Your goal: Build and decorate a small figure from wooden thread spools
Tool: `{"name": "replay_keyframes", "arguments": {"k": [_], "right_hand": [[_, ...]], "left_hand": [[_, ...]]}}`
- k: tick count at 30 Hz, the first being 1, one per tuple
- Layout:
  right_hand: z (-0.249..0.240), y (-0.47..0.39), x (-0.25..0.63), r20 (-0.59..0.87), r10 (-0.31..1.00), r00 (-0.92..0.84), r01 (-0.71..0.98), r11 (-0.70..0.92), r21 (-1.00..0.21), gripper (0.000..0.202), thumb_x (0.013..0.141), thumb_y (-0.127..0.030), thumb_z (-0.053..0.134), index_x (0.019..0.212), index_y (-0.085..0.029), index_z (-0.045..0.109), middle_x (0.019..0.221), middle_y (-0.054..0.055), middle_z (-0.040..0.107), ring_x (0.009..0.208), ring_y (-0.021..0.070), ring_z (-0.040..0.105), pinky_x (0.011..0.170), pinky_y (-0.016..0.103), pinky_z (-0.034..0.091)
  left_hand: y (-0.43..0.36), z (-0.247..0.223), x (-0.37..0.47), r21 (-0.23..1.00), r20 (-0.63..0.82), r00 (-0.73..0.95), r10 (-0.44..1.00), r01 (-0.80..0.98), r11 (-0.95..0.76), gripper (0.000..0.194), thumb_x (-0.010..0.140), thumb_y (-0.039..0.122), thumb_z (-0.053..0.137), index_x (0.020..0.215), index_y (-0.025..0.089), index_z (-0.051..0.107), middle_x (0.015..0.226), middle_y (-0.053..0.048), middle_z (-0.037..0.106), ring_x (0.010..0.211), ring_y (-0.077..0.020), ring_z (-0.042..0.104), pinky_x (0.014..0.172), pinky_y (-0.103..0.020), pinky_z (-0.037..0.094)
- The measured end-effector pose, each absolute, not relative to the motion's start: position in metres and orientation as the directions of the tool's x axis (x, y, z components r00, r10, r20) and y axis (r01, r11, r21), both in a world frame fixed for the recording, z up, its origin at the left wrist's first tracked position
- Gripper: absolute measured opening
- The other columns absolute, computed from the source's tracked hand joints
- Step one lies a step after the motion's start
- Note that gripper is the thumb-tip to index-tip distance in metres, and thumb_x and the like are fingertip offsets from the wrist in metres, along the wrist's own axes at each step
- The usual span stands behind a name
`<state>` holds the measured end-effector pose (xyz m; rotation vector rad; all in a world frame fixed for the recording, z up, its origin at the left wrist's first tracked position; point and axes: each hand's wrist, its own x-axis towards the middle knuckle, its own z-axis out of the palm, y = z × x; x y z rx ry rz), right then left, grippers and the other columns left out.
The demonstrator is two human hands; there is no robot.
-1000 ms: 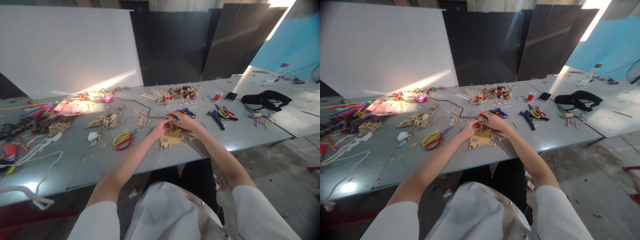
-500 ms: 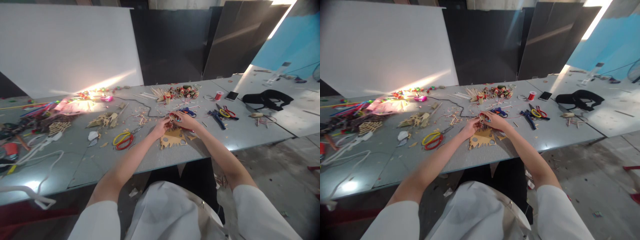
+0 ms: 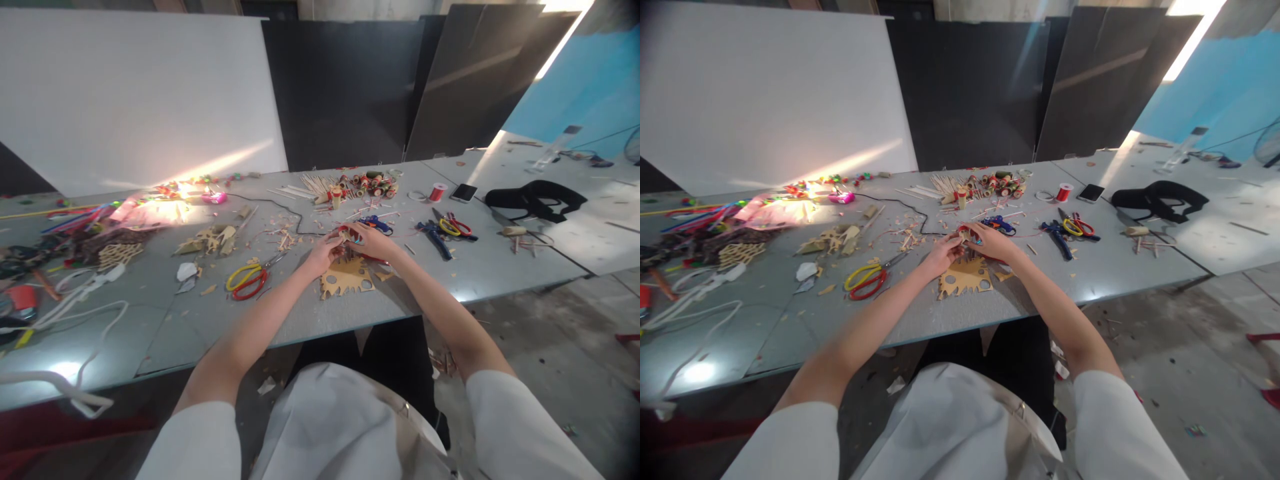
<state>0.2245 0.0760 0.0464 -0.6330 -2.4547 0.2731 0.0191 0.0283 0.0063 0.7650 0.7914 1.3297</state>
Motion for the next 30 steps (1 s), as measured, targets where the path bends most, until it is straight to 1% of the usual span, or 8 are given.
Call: {"name": "replay_keyframes", "arguments": {"k": [7, 10, 17, 24, 30], "right_hand": [[0.0429, 0.0797, 0.2257, 0.488, 0.499, -0.716, 0.372, 0.864, -0.338, 0.061, 0.103, -0.037, 0.064, 0.160, -0.020, 0.050, 0.153, 0.018, 0.063, 0.135, 0.0352, 0.065, 0.114, 0.051, 0.053], [0.0420, 0.0803, 0.2257, 0.484, 0.506, -0.714, 0.378, 0.860, -0.343, 0.063, 0.103, -0.037, 0.065, 0.161, -0.021, 0.049, 0.152, 0.018, 0.063, 0.131, 0.0350, 0.067, 0.112, 0.051, 0.055], [0.0439, 0.0786, 0.2242, 0.454, 0.520, -0.724, 0.394, 0.851, -0.346, 0.063, 0.103, -0.038, 0.064, 0.161, -0.021, 0.048, 0.147, 0.018, 0.065, 0.122, 0.0338, 0.069, 0.107, 0.052, 0.057], [0.0441, 0.0788, 0.2239, 0.458, 0.513, -0.727, 0.385, 0.855, -0.347, 0.063, 0.102, -0.040, 0.065, 0.160, -0.019, 0.049, 0.145, 0.019, 0.066, 0.121, 0.0340, 0.069, 0.107, 0.051, 0.056], [0.0448, 0.0777, 0.2243, 0.455, 0.516, -0.726, 0.388, 0.853, -0.348, 0.064, 0.102, -0.041, 0.065, 0.161, -0.021, 0.048, 0.144, 0.018, 0.067, 0.118, 0.0336, 0.070, 0.104, 0.050, 0.057]], "left_hand": [[0.0323, 0.0007, 0.0180, 0.865, -0.065, 0.044, 0.997, -0.496, 0.078, 0.039, 0.076, 0.022, 0.091, 0.109, 0.021, 0.071, 0.083, -0.001, 0.075, 0.064, -0.0129, 0.067, 0.069, -0.028, 0.056], [0.0343, -0.0022, 0.0176, 0.867, -0.060, 0.042, 0.997, -0.493, 0.073, 0.040, 0.077, 0.023, 0.091, 0.112, 0.021, 0.071, 0.084, -0.001, 0.075, 0.064, -0.0133, 0.067, 0.070, -0.029, 0.056], [0.0350, -0.0033, 0.0188, 0.856, -0.046, 0.062, 0.997, -0.512, 0.071, 0.038, 0.072, 0.024, 0.094, 0.102, 0.020, 0.070, 0.081, -0.001, 0.073, 0.063, -0.0130, 0.066, 0.067, -0.028, 0.055], [0.0323, 0.0004, 0.0195, 0.848, -0.039, 0.071, 0.997, -0.526, 0.071, 0.039, 0.071, 0.023, 0.095, 0.099, 0.019, 0.068, 0.081, 0.000, 0.073, 0.061, -0.0117, 0.067, 0.064, -0.025, 0.055], [0.0298, 0.0042, 0.0206, 0.844, -0.043, 0.069, 0.997, -0.531, 0.073, 0.037, 0.072, 0.021, 0.094, 0.098, 0.019, 0.067, 0.084, -0.001, 0.075, 0.062, -0.0118, 0.067, 0.064, -0.025, 0.055]]}}
